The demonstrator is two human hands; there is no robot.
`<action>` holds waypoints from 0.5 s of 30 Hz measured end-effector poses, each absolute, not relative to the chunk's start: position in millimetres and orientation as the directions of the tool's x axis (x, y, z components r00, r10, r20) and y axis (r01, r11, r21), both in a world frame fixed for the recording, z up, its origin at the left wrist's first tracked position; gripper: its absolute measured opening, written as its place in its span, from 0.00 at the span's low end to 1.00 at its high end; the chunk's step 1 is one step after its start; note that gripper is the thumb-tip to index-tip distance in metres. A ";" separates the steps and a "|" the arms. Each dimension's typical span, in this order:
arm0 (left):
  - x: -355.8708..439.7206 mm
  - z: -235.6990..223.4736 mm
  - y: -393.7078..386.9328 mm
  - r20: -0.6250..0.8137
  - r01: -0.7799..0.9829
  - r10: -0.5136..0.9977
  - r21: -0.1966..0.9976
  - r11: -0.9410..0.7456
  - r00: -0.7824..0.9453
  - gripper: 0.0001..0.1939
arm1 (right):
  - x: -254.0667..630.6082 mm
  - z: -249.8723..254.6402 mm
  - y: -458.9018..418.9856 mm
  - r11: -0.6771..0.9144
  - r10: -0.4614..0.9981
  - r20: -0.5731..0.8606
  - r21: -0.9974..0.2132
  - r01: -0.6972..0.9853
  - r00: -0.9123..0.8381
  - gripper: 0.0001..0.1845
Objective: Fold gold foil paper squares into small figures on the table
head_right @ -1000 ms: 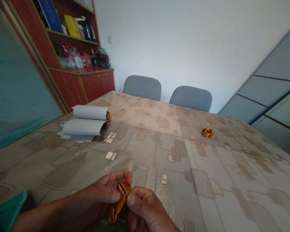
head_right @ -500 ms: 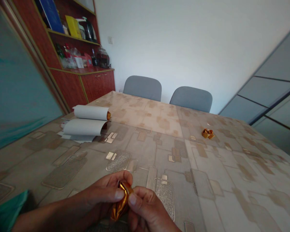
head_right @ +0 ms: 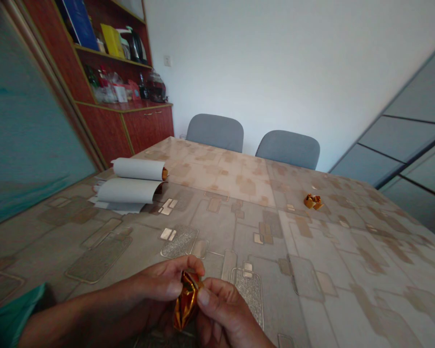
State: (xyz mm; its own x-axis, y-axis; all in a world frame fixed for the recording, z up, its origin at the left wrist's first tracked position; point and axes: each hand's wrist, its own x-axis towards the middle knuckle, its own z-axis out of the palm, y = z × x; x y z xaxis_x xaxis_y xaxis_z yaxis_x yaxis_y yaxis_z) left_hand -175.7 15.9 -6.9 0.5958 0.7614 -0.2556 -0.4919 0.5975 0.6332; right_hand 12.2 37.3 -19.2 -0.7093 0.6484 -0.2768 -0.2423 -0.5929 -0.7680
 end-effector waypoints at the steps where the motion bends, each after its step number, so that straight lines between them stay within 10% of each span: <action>1: -176.6 -7.0 16.9 -0.244 -0.481 0.766 0.656 0.582 0.594 0.20 | 12.5 -13.9 37.8 -0.596 0.656 -0.282 -0.763 -0.252 -0.700 0.24; 10: -171.8 -20.8 21.2 0.052 -0.357 0.910 0.928 0.109 0.412 0.14 | 22.5 -28.1 43.6 -0.642 0.598 -0.287 -0.730 -0.234 -0.748 0.27; 15: -169.1 -20.5 22.7 0.012 -0.118 0.991 0.993 0.004 0.130 0.13 | 24.9 -32.7 49.2 -0.312 0.856 -0.203 -0.936 -0.161 -0.476 0.22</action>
